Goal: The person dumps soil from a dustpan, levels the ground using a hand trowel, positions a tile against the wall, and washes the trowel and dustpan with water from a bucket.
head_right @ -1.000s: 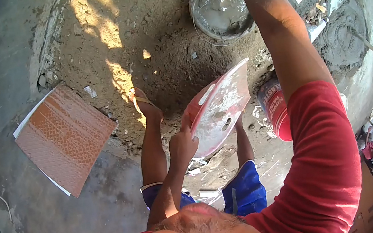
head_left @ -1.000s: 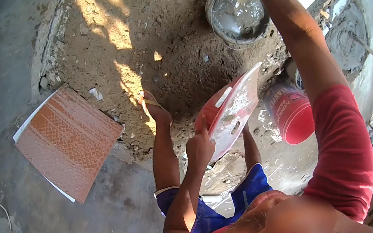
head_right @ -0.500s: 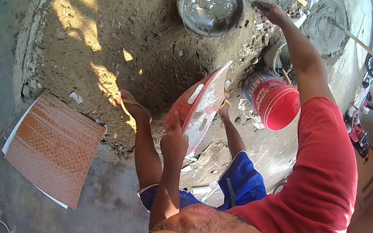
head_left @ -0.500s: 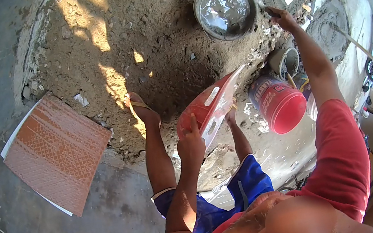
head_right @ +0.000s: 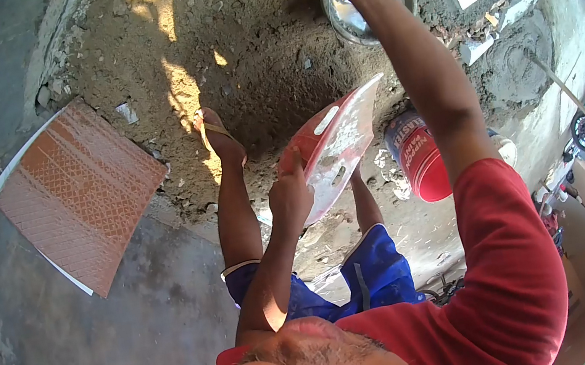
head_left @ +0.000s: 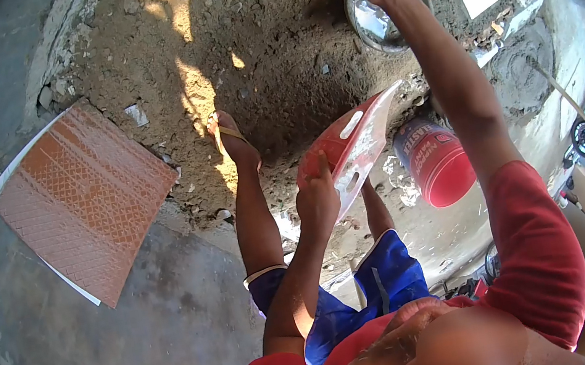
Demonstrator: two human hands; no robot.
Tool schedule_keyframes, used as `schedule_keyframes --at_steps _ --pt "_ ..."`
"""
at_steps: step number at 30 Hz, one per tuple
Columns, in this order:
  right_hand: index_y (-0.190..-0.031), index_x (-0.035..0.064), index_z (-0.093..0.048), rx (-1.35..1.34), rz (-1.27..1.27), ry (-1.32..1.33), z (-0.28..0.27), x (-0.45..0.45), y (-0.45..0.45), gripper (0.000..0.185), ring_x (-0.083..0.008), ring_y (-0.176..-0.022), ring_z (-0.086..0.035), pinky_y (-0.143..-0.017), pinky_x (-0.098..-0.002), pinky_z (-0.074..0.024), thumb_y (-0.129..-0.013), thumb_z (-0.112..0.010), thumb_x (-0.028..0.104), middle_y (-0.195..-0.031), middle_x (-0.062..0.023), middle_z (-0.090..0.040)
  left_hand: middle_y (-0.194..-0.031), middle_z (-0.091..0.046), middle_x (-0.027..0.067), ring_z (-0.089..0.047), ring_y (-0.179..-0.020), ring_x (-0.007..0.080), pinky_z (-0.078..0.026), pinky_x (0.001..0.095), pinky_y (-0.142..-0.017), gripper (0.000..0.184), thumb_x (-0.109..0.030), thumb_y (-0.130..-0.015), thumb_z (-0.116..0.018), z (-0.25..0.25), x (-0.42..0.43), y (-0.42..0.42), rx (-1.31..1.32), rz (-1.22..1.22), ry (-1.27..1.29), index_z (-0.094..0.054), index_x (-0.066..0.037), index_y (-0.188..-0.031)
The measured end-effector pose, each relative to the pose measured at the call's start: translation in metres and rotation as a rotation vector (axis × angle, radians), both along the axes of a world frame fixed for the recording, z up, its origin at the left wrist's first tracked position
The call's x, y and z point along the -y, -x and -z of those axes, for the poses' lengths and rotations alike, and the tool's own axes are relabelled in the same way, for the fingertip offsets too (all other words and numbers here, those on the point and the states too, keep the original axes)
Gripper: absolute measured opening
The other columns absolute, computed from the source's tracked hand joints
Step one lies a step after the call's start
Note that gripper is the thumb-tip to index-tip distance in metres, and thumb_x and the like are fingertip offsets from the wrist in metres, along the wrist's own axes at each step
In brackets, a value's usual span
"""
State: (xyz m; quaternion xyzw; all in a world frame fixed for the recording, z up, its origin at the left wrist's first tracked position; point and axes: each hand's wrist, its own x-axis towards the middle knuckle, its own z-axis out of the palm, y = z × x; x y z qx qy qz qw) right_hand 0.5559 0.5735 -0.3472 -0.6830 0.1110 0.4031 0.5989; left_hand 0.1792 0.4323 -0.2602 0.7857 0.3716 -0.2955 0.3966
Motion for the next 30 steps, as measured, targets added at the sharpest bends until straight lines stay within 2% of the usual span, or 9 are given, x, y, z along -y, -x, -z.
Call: schedule_keyframes --at_steps 1,4,5,8,14,18,20,25,30 --pt "-0.093 -0.0104 -0.051 -0.073 0.089 -0.074 0.052 -0.024 -0.004 0.011 -0.0299 -0.081 -0.063 -0.065 -0.0339 -0.0619 -0.091 -0.048 0.000 -0.093 -0.0187 -0.054 -0.076 -0.061 0.0257 -0.065 -0.061 0.0348 -0.053 0.0412 -0.052 0.068 -0.009 -0.078 -0.057 0.004 0.003 0.002 -0.005 -0.002 0.001 -0.032 -0.003 -0.140" --pt "-0.118 -0.0049 -0.041 -0.097 0.214 0.116 0.104 -0.052 0.058 0.034 -0.0321 -0.087 -0.062 -0.066 -0.0463 -0.0588 -0.087 -0.054 0.002 -0.092 -0.0209 -0.058 -0.077 -0.061 0.0285 -0.065 -0.061 0.0356 -0.054 0.0409 -0.052 0.062 -0.009 -0.081 -0.054 0.019 0.018 0.015 0.074 0.008 -0.090 -0.033 -0.001 -0.140" --pt "-0.132 0.0025 -0.026 0.045 -0.223 0.357 0.155 -0.032 0.074 0.055 -0.0308 -0.089 -0.064 -0.064 -0.0398 -0.0573 -0.086 -0.055 0.007 -0.099 -0.0215 -0.059 -0.077 -0.061 0.0296 -0.065 -0.062 0.0358 -0.054 0.0409 -0.052 0.060 -0.009 -0.083 -0.052 0.023 0.022 0.017 0.053 0.020 -0.084 -0.033 -0.001 -0.139" --pt "-0.148 0.0156 0.003 0.414 -0.703 0.918 0.107 0.022 0.141 0.090 -0.0348 -0.095 -0.063 -0.076 -0.0415 -0.0530 -0.083 -0.059 0.015 -0.109 -0.0260 -0.059 -0.075 -0.062 0.0286 -0.066 -0.064 0.0363 -0.055 0.0413 -0.053 0.056 -0.010 -0.084 -0.050 0.023 0.027 0.019 0.015 0.046 -0.069 -0.036 0.001 -0.138" --pt "-0.148 0.0264 0.003 0.522 -1.025 0.974 0.087 0.166 0.157 0.088 -0.0406 -0.093 -0.061 -0.081 -0.0459 -0.0488 -0.081 -0.051 0.008 -0.108 -0.0288 -0.055 -0.066 -0.065 0.0177 -0.066 -0.062 0.0311 -0.053 0.0404 -0.057 0.059 -0.004 -0.078 -0.051 0.014 0.031 0.022 0.074 0.137 -0.020 -0.039 0.004 -0.135" --pt "-0.149 0.0219 -0.004 0.640 -1.030 0.846 0.066 0.163 0.169 0.087 -0.0429 -0.089 -0.060 -0.079 -0.0491 -0.0472 -0.078 -0.051 0.004 -0.103 -0.0306 -0.056 -0.066 -0.065 0.0172 -0.066 -0.063 0.0306 -0.053 0.0404 -0.058 0.060 -0.006 -0.077 -0.052 0.011 0.037 0.018 0.086 0.204 -0.001 -0.040 0.003 -0.135" --pt "-0.149 0.0216 -0.006 0.678 -0.996 0.764 0.053 0.116 0.166 0.077 -0.0424 -0.086 -0.059 -0.078 -0.0485 -0.0479 -0.085 -0.047 0.009 -0.103 -0.0286 -0.052 -0.065 -0.065 0.0161 -0.066 -0.062 0.0314 -0.053 0.0427 -0.073 0.051 -0.009 -0.083 -0.049 0.015 0.043 0.018 0.062 0.225 0.013 -0.043 0.001 -0.133" --pt "-0.148 0.0268 0.001 0.664 -1.069 0.834 0.078 0.056 0.149 0.072 -0.0375 -0.096 -0.061 -0.082 -0.0463 -0.0511 -0.091 -0.037 0.007 -0.116 -0.0268 -0.048 -0.066 -0.065 0.0173 -0.066 -0.063 0.0315 -0.053 0.0430 -0.067 0.055 -0.008 -0.081 -0.049 0.037 0.061 0.022 0.037 0.230 -0.029 -0.041 0.002 -0.135" --pt "-0.147 0.0352 0.002 0.546 -1.220 0.906 0.068 0.168 0.158 0.076 -0.0388 -0.098 -0.060 -0.083 -0.0454 -0.0502 -0.090 -0.037 0.004 -0.117 -0.0267 -0.048 -0.069 -0.065 0.0205 -0.067 -0.065 0.0314 -0.053 0.0417 -0.063 0.056 -0.008 -0.082 -0.048 0.034 0.065 0.023 -0.037 0.149 0.020 -0.038 0.005 -0.135"
